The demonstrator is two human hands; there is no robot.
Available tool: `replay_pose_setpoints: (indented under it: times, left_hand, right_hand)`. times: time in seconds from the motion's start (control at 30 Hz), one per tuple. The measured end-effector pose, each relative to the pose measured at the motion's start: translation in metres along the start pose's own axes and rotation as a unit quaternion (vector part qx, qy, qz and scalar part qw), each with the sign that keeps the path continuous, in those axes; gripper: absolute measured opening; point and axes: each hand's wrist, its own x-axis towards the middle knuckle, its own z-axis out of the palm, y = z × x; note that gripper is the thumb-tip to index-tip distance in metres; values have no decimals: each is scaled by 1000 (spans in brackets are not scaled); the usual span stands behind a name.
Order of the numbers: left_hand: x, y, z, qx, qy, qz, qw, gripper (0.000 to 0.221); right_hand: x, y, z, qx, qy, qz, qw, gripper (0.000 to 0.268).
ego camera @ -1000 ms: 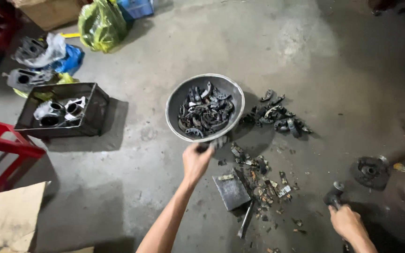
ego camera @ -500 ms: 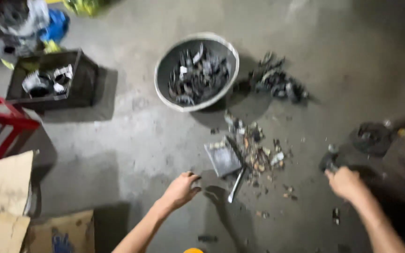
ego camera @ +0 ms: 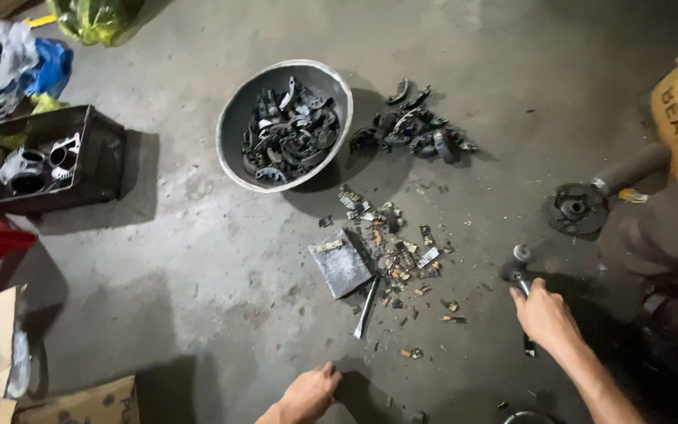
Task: Dismantling metal components using a hammer on a metal block to salvage materials
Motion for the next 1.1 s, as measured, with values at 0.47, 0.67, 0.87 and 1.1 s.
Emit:
replay_pose_setpoints:
  times: [0.47,0.67,0.87,1.1]
  left_hand:
    - [82,-46,118,-89,236,-52,966,20]
    - [93,52,-202,-206,202,58,956,15]
    - [238,-17,-297,145,338,-11,930,45]
    - [392,-100,-314,101,418,-250,868,52]
  right_hand:
    - [44,1,-52,-53,37,26,998,39]
    - [99,-21,-103,-82,-21,14,996,41]
    - [97,-52,-131,-227,-74,-55,970,28]
    - [85,-75,-155,-212,-100,1,972,32]
